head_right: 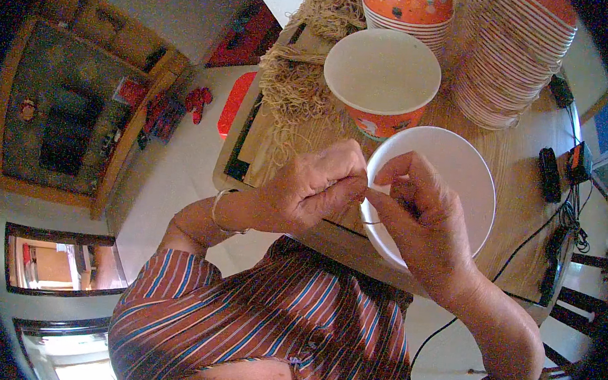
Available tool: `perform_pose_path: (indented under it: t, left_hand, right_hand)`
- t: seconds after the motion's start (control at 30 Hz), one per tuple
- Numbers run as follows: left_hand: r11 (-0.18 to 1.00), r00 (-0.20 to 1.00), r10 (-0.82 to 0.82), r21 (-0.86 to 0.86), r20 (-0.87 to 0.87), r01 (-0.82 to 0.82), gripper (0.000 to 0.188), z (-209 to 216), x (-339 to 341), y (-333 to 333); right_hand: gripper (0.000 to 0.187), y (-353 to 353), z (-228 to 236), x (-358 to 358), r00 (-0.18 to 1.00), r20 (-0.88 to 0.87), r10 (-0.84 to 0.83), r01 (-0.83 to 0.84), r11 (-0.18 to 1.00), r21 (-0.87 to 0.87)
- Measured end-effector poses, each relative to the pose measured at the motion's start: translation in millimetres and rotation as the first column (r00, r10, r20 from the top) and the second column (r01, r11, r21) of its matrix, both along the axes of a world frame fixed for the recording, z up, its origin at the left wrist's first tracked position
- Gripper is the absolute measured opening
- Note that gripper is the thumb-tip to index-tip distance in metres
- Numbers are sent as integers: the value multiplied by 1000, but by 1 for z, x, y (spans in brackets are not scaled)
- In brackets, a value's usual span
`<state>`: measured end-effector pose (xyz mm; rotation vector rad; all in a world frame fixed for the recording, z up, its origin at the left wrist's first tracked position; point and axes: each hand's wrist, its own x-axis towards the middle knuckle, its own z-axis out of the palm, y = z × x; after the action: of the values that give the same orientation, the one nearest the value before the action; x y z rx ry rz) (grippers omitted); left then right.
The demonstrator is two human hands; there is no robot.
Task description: Threading elastic bands through pre-punched holes in decorative paper cups.
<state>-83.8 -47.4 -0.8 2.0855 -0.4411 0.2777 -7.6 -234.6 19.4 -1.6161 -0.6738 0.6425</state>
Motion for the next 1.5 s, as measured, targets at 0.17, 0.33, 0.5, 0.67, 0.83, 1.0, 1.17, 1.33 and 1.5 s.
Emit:
perform_pose_path:
  t: [0.17,0.33,0.5,0.67,0.83,1.0,1.17,1.33,1.5]
  left_hand:
    - [1000,999,-8,21,50,7,9,2,4,2]
    - [999,999,35,9,-4,-35,9,7,2,6]
    - [998,997,56,13,-49,-55,6,10,5,6]
    - [987,992,85,128,89,-96,10,10,9,2]
    - [962,971,40,254,238,-101,14,10,14,-1]
    - [932,962,6,347,274,-105,14,11,15,1]
    - [927,953,-9,360,303,-105,15,6,16,1]
    - [925,952,-28,368,306,-91,17,6,14,2]
    - [900,929,-96,429,357,-72,23,2,11,5]
  right_hand:
    - [6,-1,-6,1,979,202,-1,6,1000,-23]
    - [2,-1,-1,2,972,235,6,12,997,-72]
    - [3,-1,-3,4,967,253,5,10,998,-55]
    - [8,0,-9,7,952,303,25,1,996,-87]
    - [8,-3,-17,8,909,417,15,21,996,-81]
    - [4,-4,3,8,946,305,113,-11,948,-317]
    - [3,-7,-12,8,845,533,45,5,996,-93]
    - [4,-6,-14,8,848,528,43,12,995,-100]
    - [9,-2,-14,16,991,130,25,-10,993,-116]
